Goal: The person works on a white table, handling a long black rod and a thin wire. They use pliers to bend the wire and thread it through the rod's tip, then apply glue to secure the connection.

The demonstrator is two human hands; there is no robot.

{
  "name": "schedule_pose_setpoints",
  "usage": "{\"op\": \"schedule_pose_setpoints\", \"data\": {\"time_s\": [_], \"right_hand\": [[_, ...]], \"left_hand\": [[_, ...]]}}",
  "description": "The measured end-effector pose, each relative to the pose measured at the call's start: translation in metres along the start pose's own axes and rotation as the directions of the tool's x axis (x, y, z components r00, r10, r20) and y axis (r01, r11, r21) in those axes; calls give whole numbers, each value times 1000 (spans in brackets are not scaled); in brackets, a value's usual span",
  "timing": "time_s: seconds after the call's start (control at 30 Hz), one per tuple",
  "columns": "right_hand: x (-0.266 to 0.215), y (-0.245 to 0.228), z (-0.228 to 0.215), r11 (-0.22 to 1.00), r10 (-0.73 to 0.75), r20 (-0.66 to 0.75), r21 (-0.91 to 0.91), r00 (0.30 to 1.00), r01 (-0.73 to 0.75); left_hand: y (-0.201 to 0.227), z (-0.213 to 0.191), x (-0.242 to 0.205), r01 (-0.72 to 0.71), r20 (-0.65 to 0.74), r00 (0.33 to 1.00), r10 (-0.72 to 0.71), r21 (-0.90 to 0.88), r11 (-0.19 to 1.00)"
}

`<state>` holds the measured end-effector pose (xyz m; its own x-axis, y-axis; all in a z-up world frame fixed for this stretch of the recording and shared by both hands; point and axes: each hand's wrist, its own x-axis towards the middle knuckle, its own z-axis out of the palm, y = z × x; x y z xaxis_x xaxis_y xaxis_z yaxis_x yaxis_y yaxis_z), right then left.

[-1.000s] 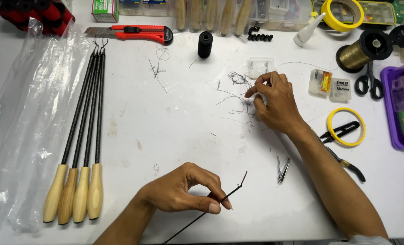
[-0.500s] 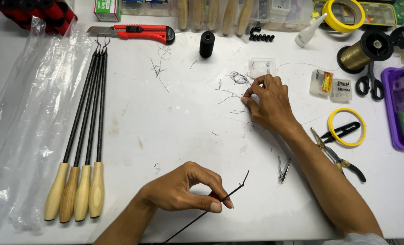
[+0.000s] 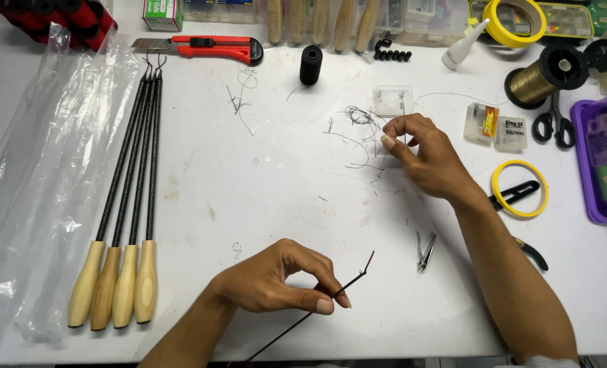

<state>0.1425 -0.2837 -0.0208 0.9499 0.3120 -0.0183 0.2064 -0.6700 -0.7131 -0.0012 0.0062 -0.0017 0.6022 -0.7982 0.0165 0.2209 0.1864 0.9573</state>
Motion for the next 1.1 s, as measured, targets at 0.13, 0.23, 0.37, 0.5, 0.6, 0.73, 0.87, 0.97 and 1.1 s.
{"op": "schedule_pose_setpoints", "data": {"time_s": [0.13,0.23,0.37,0.5,0.6,0.73,0.87,0.97,1.1], "right_hand": [[-5,-16,-8,965,159,40,203,986,-164],[-8,-19,-10,934,124,77,328,989,-143],[-8,-13,-5,958,78,-24,279,997,-68],[4,31,9,907,-354,-204,-315,913,281],[4,25,9,908,-336,-244,-340,910,244],[9,-5,10,939,-288,-226,-256,931,229],[30,-30,36,901,-389,-118,-257,914,350],[49,-48,69,913,-370,-6,-186,929,363],[73,-72,117,937,-309,121,-129,943,323]], "left_hand": [[0,1,0,-9,-3,1000,9,1,1000],[2,2,0,-11,2,1000,11,10,1000],[0,1,-1,-14,0,1000,14,8,1000],[0,2,-1,-13,5,1000,13,3,1000],[1,2,-2,-3,7,1000,3,0,1000],[1,2,-2,-2,0,1000,2,2,1000],[2,1,-2,7,-10,1000,-7,4,1000],[2,1,-3,3,-10,1000,-3,1,1000],[4,0,-3,25,1,1000,-25,-1,1000]]}}
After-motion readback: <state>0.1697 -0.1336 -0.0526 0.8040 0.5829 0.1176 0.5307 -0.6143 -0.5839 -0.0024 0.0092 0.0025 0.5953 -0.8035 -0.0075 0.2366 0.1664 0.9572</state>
